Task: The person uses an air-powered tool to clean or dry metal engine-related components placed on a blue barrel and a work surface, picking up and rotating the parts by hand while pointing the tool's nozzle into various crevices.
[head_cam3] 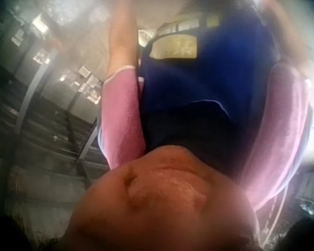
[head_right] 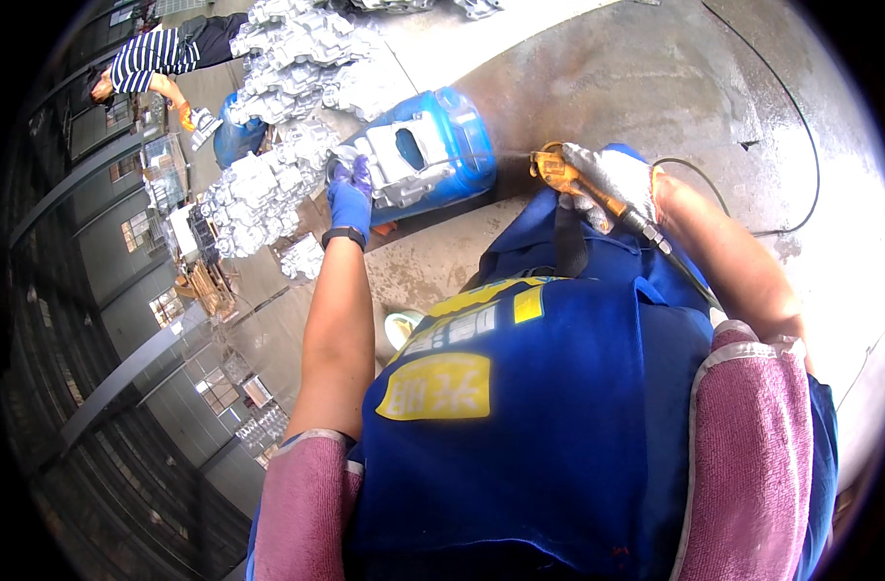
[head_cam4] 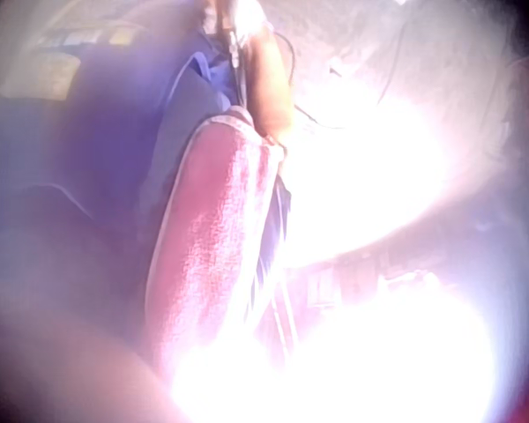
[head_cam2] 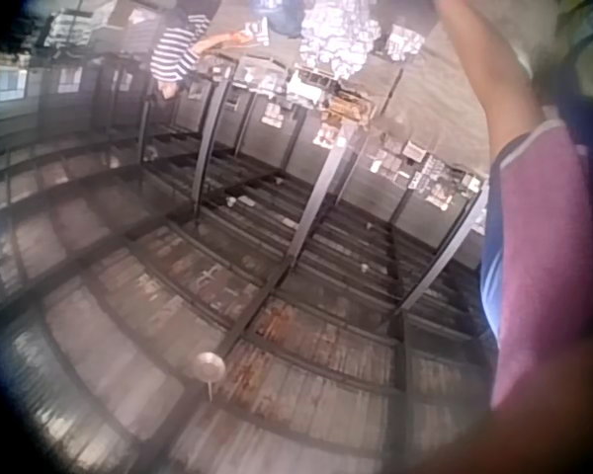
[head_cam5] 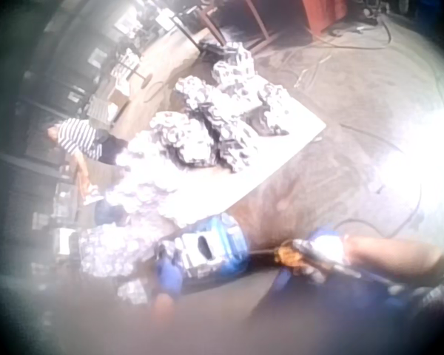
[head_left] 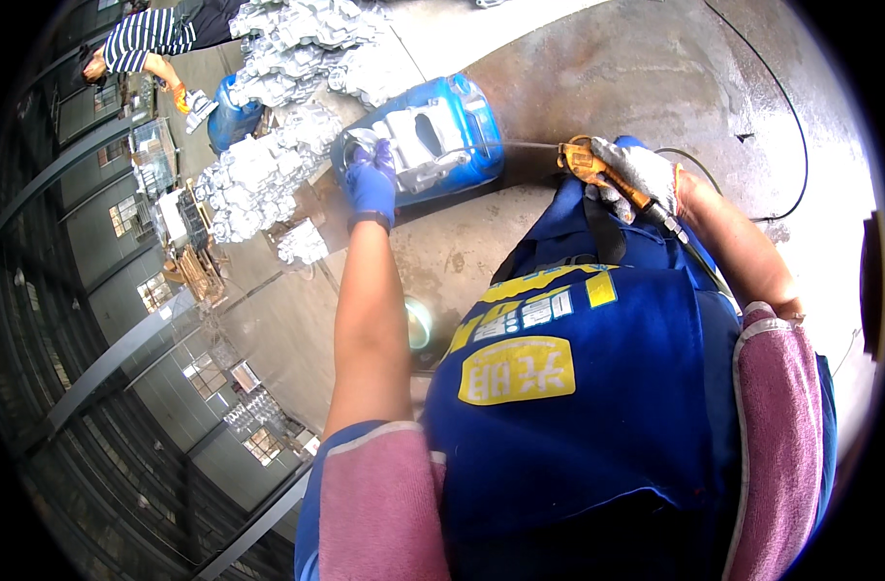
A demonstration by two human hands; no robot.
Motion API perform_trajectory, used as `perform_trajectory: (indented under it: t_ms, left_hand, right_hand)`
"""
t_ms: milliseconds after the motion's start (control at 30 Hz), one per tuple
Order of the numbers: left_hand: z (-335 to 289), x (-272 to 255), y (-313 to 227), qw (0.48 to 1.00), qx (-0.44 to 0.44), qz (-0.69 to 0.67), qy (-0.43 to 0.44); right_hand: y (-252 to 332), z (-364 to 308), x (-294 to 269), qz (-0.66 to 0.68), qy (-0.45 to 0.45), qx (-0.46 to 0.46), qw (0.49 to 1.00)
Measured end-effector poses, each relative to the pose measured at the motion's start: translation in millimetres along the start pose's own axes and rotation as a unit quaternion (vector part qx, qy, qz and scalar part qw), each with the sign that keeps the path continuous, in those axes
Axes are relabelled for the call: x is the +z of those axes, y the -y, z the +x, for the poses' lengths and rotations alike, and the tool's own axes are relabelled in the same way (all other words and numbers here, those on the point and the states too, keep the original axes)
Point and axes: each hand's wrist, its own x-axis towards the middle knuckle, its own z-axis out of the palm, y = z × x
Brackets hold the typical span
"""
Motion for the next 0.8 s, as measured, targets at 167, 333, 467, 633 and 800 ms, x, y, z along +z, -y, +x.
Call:
perform_trajectory:
  t_ms: [167, 333, 467, 633, 800]
  left_hand:
    - [6, 5, 15, 0.999, 0.016, -0.033, -0.002]
    - [10, 11, 19, 0.999, 0.047, 0.014, -0.017]
    - [12, 12, 21, 0.997, 0.064, 0.027, -0.037]
    - [14, 15, 27, 0.997, 0.066, -0.005, -0.039]
    - [13, 15, 27, 0.996, 0.081, -0.014, -0.038]
  right_hand:
    - [-1, 1, -1, -0.021, -0.05, -0.009, 0.999]
    - [1, 5, 6, -0.007, -0.059, 0.011, 0.998]
    - [3, 8, 11, -0.024, -0.071, 0.024, 0.997]
    - [0, 11, 9, -0.048, -0.075, 0.012, 0.996]
    - [-4, 19, 0, -0.025, -0.078, -0.01, 0.997]
